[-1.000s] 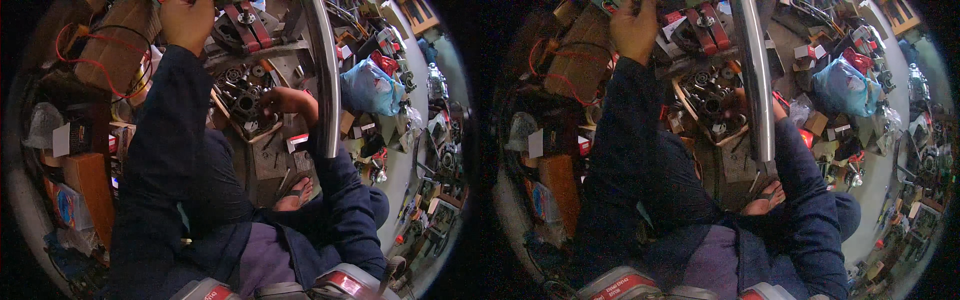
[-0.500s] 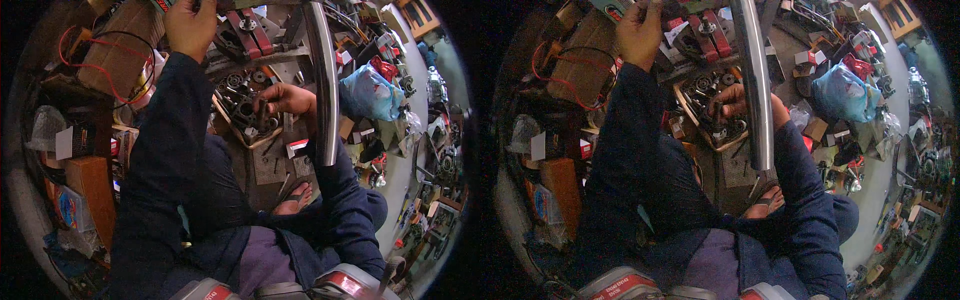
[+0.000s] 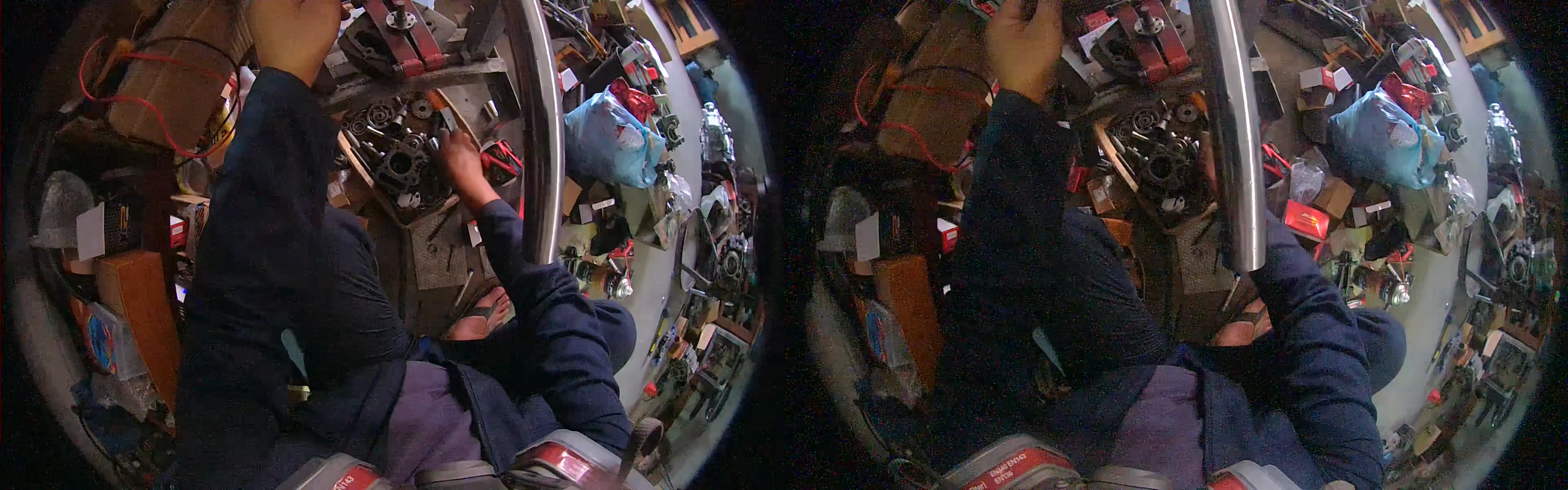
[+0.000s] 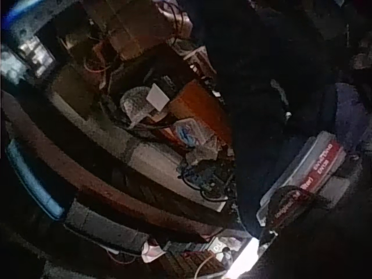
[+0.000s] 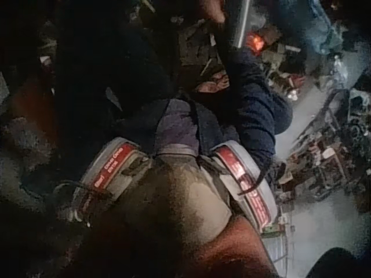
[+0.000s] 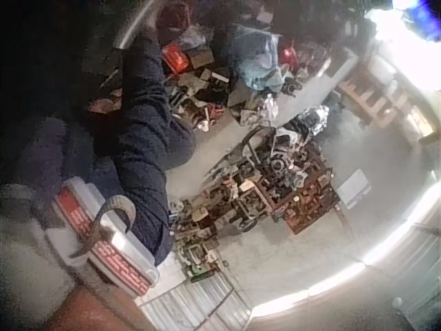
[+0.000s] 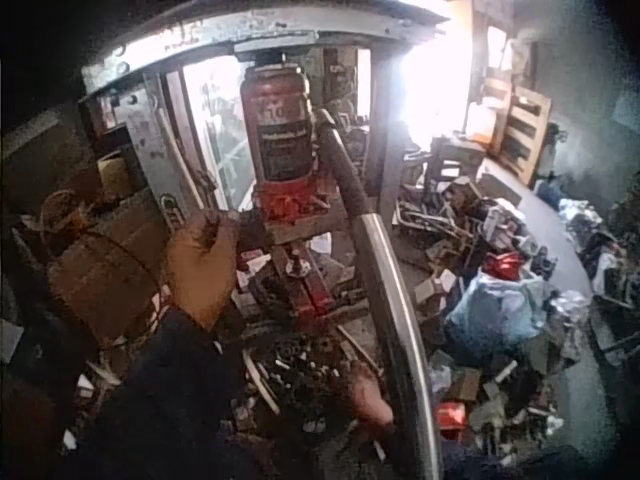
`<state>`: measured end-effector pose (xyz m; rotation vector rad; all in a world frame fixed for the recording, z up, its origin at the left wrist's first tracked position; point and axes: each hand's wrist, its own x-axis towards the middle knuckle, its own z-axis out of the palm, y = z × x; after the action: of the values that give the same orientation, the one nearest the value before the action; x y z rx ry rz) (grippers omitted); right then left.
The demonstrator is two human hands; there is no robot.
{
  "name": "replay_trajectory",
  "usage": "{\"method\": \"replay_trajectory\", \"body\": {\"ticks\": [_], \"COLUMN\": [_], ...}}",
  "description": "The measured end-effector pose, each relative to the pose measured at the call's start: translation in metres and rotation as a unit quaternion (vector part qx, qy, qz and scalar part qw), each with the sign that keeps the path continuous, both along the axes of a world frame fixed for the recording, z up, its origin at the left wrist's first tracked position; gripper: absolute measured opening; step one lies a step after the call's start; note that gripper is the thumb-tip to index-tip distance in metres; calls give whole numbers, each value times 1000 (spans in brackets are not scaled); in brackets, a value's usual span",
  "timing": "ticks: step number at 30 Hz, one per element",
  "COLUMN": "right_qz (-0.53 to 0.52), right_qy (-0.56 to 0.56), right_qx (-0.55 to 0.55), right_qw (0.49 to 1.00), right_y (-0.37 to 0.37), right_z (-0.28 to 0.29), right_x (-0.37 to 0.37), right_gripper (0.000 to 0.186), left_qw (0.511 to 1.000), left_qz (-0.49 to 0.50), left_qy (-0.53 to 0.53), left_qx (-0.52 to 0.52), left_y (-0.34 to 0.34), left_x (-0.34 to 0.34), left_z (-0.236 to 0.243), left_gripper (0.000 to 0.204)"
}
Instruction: The person unboxes a camshaft, removes it from its bubble wrap, and uses a hydraulic press to install a gear onto it while sitting on the floor of a garage.
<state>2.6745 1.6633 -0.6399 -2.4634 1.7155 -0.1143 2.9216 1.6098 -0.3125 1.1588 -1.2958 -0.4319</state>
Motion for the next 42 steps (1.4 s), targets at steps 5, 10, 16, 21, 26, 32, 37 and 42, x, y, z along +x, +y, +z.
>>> {"method": "replay_trajectory", "body": {"ticks": [5, 10, 16, 21, 26, 32, 37, 42], "right_qz": [79, 135, 151, 109, 73, 231, 272, 140], "right_qy": [-84, -9, -71, -218, -232, -50, 18, -140], "right_qx": [-53, -94, -61, -104, -162, 23, 190, 46], "right_qw": [992, 986, 984, 964, 956, 971, 943, 979], "right_y": [51, 47, 18, -6, -50, -90, -63, 13], "right_z": [55, 28, 11, 16, 19, 38, 146, 283], "right_x": [67, 72, 53, 46, 51, -2, -31, -59], "right_gripper": [73, 86, 82, 77, 66, 28, 35, 42], "left_qw": [999, 1000, 1000, 1000, 1000, 999, 999, 999], "left_qz": [-29, -2, -19, -16, 1, -25, 4, -39], "left_qy": [28, -17, -14, 22, -23, -37, -48, -17], "left_qx": [-23, 26, -8, -7, -15, -21, 25, 17], "left_y": [-3, 9, 7, 10, 10, 5, 13, 8], "left_x": [-2, -7, 15, 20, 22, 25, 35, 21], "left_z": [-8, 7, -1, 2, -1, -4, 2, 1], "left_gripper": [20, 19, 19, 16, 14, 20, 34, 39]}}
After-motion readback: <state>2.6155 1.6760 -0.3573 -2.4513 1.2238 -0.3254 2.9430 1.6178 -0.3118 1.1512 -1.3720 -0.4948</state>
